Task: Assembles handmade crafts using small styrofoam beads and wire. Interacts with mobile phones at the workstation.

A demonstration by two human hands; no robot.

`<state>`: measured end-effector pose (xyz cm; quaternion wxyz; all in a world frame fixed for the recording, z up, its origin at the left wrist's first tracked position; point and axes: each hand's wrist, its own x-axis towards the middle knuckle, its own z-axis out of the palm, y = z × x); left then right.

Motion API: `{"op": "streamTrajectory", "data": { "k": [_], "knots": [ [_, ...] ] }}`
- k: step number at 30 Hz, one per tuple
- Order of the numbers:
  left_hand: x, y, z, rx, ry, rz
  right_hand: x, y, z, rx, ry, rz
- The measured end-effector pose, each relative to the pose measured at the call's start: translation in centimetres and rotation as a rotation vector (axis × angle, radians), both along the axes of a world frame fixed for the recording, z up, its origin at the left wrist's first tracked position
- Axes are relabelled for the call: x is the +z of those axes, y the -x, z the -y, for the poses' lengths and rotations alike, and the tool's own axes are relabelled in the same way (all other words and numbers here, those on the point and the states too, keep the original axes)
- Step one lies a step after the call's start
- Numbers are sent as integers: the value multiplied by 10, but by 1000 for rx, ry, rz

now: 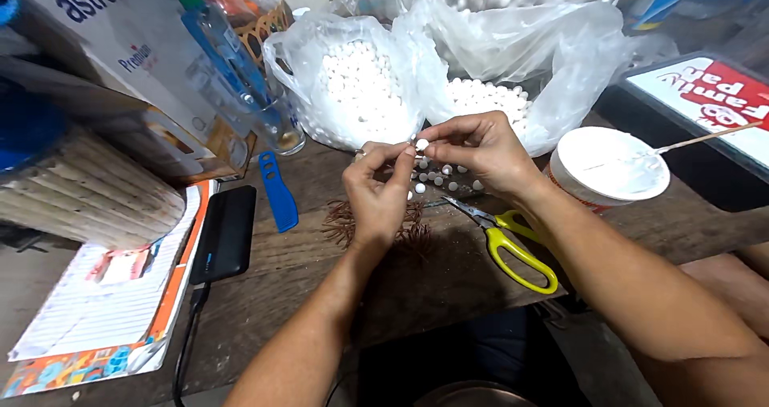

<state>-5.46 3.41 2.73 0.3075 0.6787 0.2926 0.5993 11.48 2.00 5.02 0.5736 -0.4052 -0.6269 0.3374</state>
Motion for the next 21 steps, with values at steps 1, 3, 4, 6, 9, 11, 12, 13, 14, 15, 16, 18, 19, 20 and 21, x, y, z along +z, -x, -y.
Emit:
{"op": "streamTrajectory", "data": {
  "k": [1, 3, 4, 6, 9, 11, 12, 13, 14, 15, 16, 18, 19, 20, 21],
  "knots": [
    [0, 0, 0, -2, 5, 3, 0, 0, 0, -3, -37, 34],
    [1, 1, 0, -10, 17, 1, -1, 0, -1, -16, -79, 70],
    [1, 1, 1, -15, 22, -1, -1, 0, -1, -24, -85, 80],
    [2, 2, 1, -19, 21, -18, -1, 0, 0, -37, -89, 92],
    [3, 2, 0, 9, 12, -49, -1, 1, 0, -44, -103, 107],
    [3, 2, 0, 14, 8, -55, -3, 1, -1, -47, -111, 124],
    [2, 2, 0, 17, -2, -57, -4, 1, -1, -46, -107, 128],
    [2, 2, 0, 22, -12, -58, -4, 2, -1, -45, -104, 135],
    [1, 1, 0, 27, -21, -58, -5, 2, -1, -46, -102, 143],
    [1, 1, 0, 32, -27, -62, -5, 2, -1, -48, -101, 150],
    [1, 2, 0, 36, -30, -66, -5, 3, -1, -49, -98, 153],
    [1, 2, -1, 40, -45, -70, -6, 3, -1, -46, -87, 148],
    [1, 1, -1, 40, -53, -69, -6, 3, -1, -40, -82, 141],
    [1, 1, -1, 39, -59, -70, -6, 3, -1, -36, -76, 136],
    [0, 1, -1, 37, -65, -69, -6, 3, -1, -35, -69, 134]
  ]
}}
